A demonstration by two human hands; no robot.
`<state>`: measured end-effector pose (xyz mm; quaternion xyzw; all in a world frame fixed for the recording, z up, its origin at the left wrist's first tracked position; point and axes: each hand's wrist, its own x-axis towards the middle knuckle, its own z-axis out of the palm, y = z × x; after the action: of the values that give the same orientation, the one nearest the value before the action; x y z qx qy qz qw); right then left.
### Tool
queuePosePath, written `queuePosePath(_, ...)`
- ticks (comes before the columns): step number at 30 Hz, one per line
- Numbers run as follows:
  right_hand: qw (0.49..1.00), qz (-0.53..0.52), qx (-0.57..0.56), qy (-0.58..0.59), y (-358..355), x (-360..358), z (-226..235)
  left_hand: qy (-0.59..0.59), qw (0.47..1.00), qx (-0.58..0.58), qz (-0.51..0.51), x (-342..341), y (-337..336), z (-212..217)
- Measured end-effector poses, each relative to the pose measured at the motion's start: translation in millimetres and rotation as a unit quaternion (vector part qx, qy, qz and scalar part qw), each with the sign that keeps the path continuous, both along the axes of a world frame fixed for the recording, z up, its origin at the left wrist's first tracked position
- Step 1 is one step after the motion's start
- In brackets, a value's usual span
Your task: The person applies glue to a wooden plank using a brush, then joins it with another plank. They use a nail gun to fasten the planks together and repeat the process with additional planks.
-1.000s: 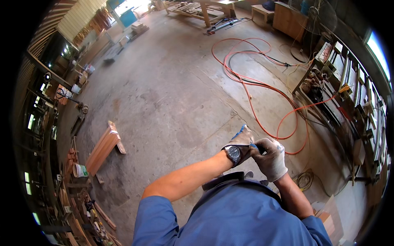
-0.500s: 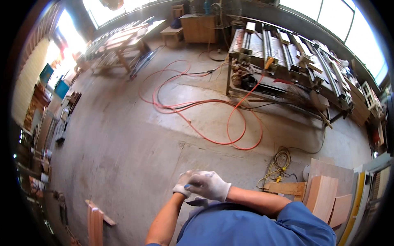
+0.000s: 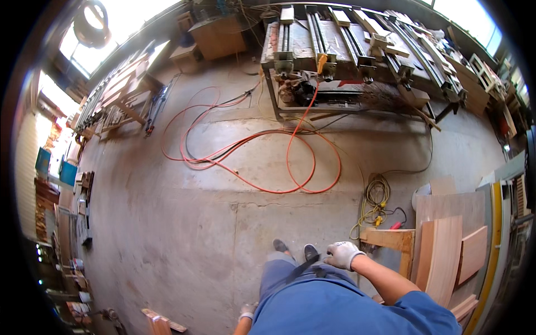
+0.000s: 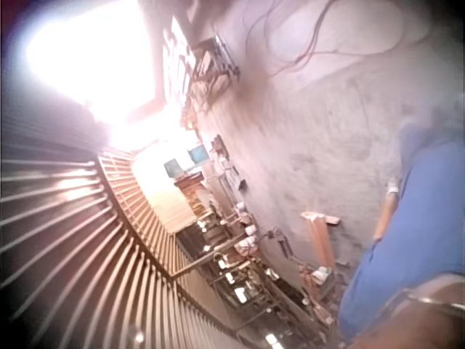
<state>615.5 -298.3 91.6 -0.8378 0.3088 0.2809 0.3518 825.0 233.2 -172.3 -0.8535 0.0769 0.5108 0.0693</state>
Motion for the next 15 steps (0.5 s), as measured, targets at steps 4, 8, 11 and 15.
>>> queuePosePath(4,0.999,-0.004,-0.003,0.032,-11,6,-16,0.031,0.983,-0.047,-0.175,19,-19,-12)
queuePosePath(8,0.996,-0.073,-0.006,0.042,-36,17,-24,0.021,0.967,-0.110,-0.230,92,-165,31)
queuePosePath(11,0.994,-0.104,-0.031,0.033,-54,24,-22,-0.060,0.988,-0.131,-0.051,176,-213,-39)
queuePosePath(15,0.982,-0.172,-0.064,0.053,-76,15,-20,-0.041,0.957,-0.270,0.099,232,-365,22)
